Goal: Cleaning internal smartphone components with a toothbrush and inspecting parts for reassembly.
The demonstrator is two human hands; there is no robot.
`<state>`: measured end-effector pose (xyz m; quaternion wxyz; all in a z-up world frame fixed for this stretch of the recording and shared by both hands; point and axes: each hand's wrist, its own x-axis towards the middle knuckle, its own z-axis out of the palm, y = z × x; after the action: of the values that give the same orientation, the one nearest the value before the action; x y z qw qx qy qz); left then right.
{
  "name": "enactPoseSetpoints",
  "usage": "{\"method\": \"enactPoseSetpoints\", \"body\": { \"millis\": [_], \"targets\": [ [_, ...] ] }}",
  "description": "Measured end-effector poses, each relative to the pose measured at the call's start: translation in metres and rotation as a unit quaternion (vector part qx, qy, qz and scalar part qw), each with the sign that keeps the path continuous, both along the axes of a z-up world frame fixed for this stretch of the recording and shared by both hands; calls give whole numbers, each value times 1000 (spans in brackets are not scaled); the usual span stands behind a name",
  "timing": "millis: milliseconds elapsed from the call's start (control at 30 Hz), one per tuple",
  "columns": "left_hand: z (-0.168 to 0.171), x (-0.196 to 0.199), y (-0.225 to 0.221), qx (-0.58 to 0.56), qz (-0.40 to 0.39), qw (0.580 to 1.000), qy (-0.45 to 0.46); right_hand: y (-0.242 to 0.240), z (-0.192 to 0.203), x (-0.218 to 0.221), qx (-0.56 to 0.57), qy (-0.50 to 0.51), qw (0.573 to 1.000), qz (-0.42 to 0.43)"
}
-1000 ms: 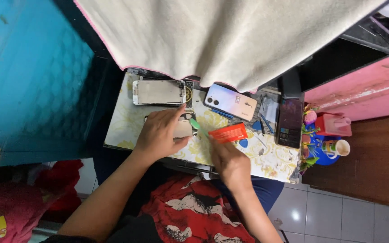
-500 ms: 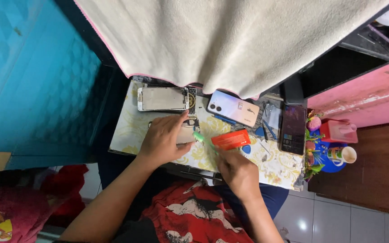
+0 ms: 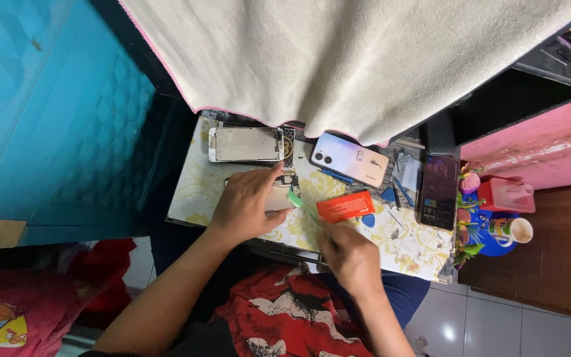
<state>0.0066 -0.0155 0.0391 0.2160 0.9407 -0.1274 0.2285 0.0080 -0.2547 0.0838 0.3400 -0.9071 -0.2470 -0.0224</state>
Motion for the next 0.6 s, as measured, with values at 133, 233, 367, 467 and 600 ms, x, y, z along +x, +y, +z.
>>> {"method": "enactPoseSetpoints", "body": {
  "millis": [133, 233, 367, 467, 600],
  "targets": [
    [1, -1, 1, -12, -4, 1000, 6, -11, -12, 5, -37, -5, 999, -28],
    [1, 0, 0, 3, -1, 1000, 9, -6, -17, 6, -49, -95, 994, -9],
    [0, 0, 1, 0, 3, 1000, 14, -9, -14, 3, -24, -8, 1000, 0],
    [-13, 3, 4, -5, -4, 1000, 25, -2, -24, 8, -57, -95, 993, -31],
    [-20, 4, 6, -16, -14, 999, 33, 3, -29, 6, -64, -183, 981, -24]
  ]
}}
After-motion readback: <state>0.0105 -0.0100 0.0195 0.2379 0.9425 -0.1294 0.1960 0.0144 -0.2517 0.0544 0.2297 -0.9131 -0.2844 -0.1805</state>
